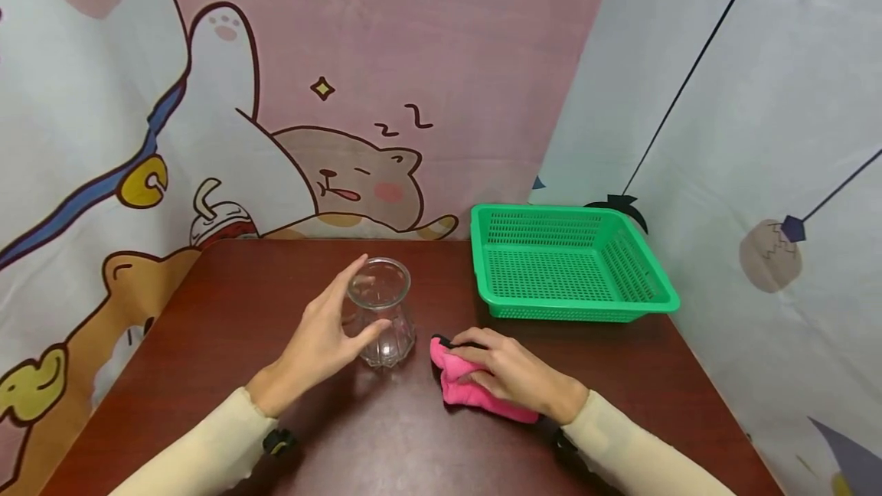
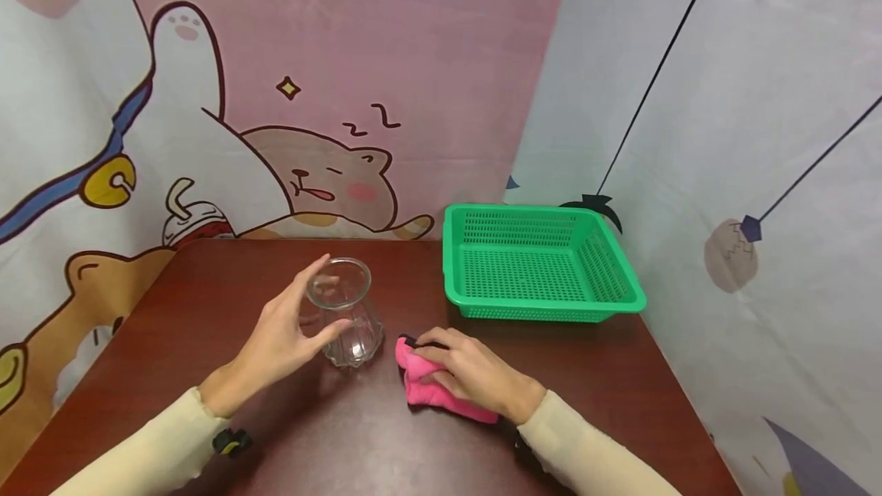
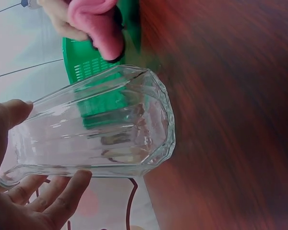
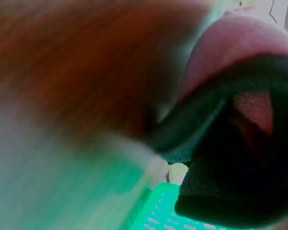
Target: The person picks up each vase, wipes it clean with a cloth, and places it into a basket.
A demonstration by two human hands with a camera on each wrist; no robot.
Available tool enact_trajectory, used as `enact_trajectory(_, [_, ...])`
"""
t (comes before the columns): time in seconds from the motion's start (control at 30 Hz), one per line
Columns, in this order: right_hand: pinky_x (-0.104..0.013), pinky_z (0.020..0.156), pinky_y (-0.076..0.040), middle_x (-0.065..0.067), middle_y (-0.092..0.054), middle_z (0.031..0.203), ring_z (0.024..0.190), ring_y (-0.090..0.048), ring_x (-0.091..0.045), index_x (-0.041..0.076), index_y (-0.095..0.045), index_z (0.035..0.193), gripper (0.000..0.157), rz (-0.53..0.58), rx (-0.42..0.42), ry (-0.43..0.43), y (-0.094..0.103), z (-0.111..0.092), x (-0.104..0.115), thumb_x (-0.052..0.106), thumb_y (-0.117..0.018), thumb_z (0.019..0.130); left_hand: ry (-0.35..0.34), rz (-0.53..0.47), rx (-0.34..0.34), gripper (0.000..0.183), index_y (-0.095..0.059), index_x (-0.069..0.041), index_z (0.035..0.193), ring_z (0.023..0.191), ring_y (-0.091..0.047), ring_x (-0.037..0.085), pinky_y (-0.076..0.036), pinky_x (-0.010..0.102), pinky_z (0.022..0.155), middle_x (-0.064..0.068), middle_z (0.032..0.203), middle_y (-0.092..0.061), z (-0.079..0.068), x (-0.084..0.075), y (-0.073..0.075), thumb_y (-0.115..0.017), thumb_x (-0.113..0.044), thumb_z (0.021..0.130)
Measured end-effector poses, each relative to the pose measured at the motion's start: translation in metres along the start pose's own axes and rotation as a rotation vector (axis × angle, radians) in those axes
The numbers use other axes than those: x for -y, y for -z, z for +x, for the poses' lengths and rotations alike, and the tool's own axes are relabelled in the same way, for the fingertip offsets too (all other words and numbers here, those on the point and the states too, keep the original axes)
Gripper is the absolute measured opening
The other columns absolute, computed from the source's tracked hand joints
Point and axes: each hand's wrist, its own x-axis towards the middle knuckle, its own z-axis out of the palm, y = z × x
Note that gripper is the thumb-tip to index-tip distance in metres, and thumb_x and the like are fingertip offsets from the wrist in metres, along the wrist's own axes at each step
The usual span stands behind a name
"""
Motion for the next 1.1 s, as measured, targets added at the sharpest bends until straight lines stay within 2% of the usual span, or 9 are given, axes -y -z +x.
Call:
enact_trajectory(0.2, [-0.027, 0.094, -0.067, -0.012, -0.075, 0.142, 0.121, -0.079, -0.021, 0.012, -0.087, 0.127, 0.035, 0.068, -0.128, -0.083, 0.007, 0.007, 0.004, -0.001, -0.094, 0.095, -0.009, -0.009, 0.019, 0.114, -0.029, -0.024, 0.185, 0.133, -0.079, 0.034, -0.073, 0.038, 0.086, 0.016, 0.153, -0.072, 0.000, 0.001, 0.002, -0.100, -0.018, 0.095])
enact_trajectory(0.33, [-0.026, 0.093, -0.067, -0.014, -0.076, 0.142, 0.118, -0.080, -0.023, 0.007, -0.084, 0.136, 0.043, 0.087, -0.223, -0.105, 0.009, 0.012, 0.006, -0.001, -0.094, 0.095, -0.022, 0.002, 0.021, 0.115, -0.028, -0.024, 0.186, 0.132, -0.079, 0.032, -0.073, 0.037, 0.084, 0.015, 0.153, -0.072, 0.000, 0.001, 0.002, -0.100, -0.019, 0.096])
enact_trajectory(0.5, [-0.030, 0.096, -0.069, -0.015, -0.078, 0.137, 0.118, -0.080, -0.027, 0.006, -0.084, 0.137, 0.048, 0.080, -0.323, -0.126, 0.010, 0.018, 0.007, 0.001, -0.097, 0.091, -0.034, 0.037, 0.019, 0.114, -0.028, -0.021, 0.186, 0.124, -0.079, 0.028, -0.070, 0.036, 0.077, 0.013, 0.153, -0.073, 0.000, 0.000, 0.003, -0.099, -0.021, 0.096])
enact_trajectory(0.6, [-0.028, 0.096, -0.069, -0.014, -0.079, 0.137, 0.119, -0.080, -0.027, 0.008, -0.084, 0.137, 0.048, 0.103, -0.354, -0.156, 0.010, 0.022, 0.008, 0.004, -0.098, 0.091, -0.039, 0.058, 0.015, 0.114, -0.028, -0.020, 0.186, 0.125, -0.079, 0.028, -0.067, 0.044, 0.083, 0.013, 0.153, -0.074, 0.001, 0.000, 0.004, -0.099, -0.021, 0.096])
enact_trajectory(0.73, [-0.030, 0.096, -0.069, -0.013, -0.080, 0.137, 0.119, -0.080, -0.027, 0.009, -0.085, 0.135, 0.047, 0.132, -0.385, -0.186, 0.011, 0.028, 0.010, 0.008, -0.100, 0.091, -0.052, 0.065, 0.010, 0.113, -0.028, -0.018, 0.186, 0.136, -0.078, 0.031, -0.068, 0.051, 0.100, 0.013, 0.153, -0.074, 0.000, 0.000, 0.005, -0.098, -0.020, 0.097])
enact_trajectory(0.83, [-0.035, 0.096, -0.069, -0.012, -0.082, 0.137, 0.120, -0.081, -0.028, 0.010, -0.086, 0.134, 0.046, 0.145, -0.403, -0.211, 0.013, 0.034, 0.012, 0.012, -0.101, 0.090, -0.059, 0.050, 0.010, 0.112, -0.029, -0.017, 0.186, 0.137, -0.077, 0.033, -0.071, 0.052, 0.098, 0.015, 0.153, -0.074, -0.001, 0.001, 0.005, -0.097, -0.017, 0.097])
enact_trajectory(0.9, [-0.035, 0.098, -0.069, -0.012, -0.082, 0.138, 0.122, -0.082, -0.028, 0.009, -0.086, 0.134, 0.046, 0.154, -0.415, -0.227, 0.014, 0.039, 0.014, 0.014, -0.102, 0.090, -0.059, 0.039, 0.013, 0.112, -0.028, -0.017, 0.186, 0.135, -0.078, 0.033, -0.073, 0.050, 0.092, 0.015, 0.152, -0.074, -0.001, 0.001, 0.006, -0.097, -0.016, 0.097])
enact_trajectory(1.1, [-0.020, 0.109, -0.062, -0.011, -0.083, 0.138, 0.126, -0.082, -0.029, 0.008, -0.086, 0.134, 0.044, 0.213, -0.447, -0.242, 0.016, 0.051, 0.018, 0.011, -0.100, 0.093, -0.046, 0.053, 0.020, 0.113, -0.028, -0.020, 0.186, 0.134, -0.078, 0.031, -0.072, 0.050, 0.092, 0.013, 0.153, -0.074, -0.001, 0.002, 0.007, -0.096, -0.017, 0.097])
